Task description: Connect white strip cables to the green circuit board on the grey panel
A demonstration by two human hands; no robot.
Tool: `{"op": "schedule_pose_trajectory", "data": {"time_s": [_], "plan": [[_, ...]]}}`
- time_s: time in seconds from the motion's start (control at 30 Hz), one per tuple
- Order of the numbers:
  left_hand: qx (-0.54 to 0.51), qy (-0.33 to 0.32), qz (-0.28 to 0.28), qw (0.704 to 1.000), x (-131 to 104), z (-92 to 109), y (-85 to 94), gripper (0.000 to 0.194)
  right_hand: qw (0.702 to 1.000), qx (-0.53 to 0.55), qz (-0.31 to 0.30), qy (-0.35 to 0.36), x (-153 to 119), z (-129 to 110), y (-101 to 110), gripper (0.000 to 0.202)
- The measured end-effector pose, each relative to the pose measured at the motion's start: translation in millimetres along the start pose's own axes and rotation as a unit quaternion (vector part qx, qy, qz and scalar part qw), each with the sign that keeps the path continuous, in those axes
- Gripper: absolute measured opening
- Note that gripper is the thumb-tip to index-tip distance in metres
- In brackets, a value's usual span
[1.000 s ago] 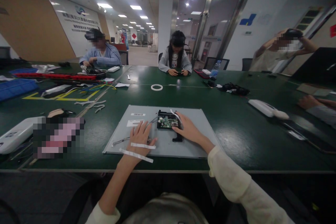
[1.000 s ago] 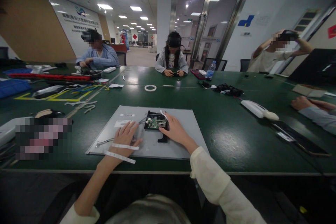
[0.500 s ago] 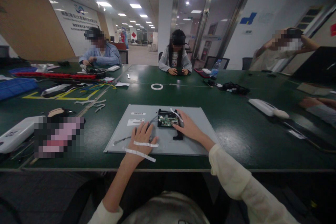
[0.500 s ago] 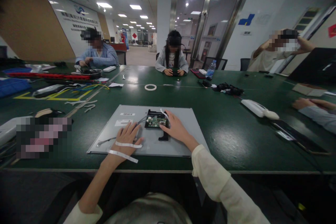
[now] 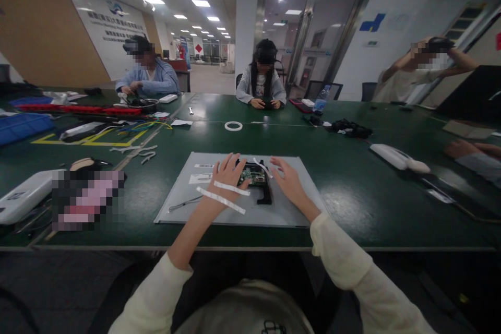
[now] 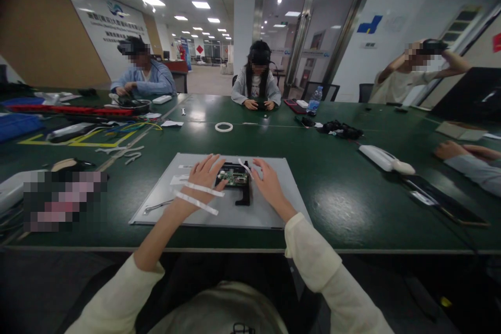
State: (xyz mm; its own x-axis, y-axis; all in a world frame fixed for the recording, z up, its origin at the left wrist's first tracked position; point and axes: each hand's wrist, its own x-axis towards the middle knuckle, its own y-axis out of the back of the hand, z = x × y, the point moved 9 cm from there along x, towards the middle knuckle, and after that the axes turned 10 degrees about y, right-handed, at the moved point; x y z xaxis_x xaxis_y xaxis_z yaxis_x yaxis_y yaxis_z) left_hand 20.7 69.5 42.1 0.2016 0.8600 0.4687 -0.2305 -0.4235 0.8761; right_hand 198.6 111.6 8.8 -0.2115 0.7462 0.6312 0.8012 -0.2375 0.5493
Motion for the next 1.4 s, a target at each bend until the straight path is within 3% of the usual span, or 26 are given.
{"op": "schedule_pose_trajectory", "data": {"time_s": [0.17,0.3,0.6,0.87,1.13,1.4], "plan": [[-0.055,-0.064,0.016,0.996,48,29,-4.4,0.044,0.999,0.025,0.033,-0.013,3,-6,11,0.031],[-0.102,-0.082,0.009,0.991,65,38,-22.1,0.04,0.999,0.009,0.036,-0.014,4,-8,13,0.029],[-0.199,-0.071,-0.017,0.977,65,24,-63.2,0.022,0.988,-0.145,-0.03,-0.053,-2,29,3,0.023],[-0.163,-0.075,-0.062,0.982,61,23,-89.7,0.022,0.985,-0.144,-0.075,-0.06,-1,38,-14,0.024],[-0.176,-0.068,-0.07,0.98,61,21,-94.8,0.022,0.991,-0.088,-0.046,-0.088,4,41,-13,0.016],[-0.19,-0.032,-0.079,0.978,63,14,-99.6,0.026,0.973,0.124,0.001,-0.196,1,47,-16,0.02]]}}
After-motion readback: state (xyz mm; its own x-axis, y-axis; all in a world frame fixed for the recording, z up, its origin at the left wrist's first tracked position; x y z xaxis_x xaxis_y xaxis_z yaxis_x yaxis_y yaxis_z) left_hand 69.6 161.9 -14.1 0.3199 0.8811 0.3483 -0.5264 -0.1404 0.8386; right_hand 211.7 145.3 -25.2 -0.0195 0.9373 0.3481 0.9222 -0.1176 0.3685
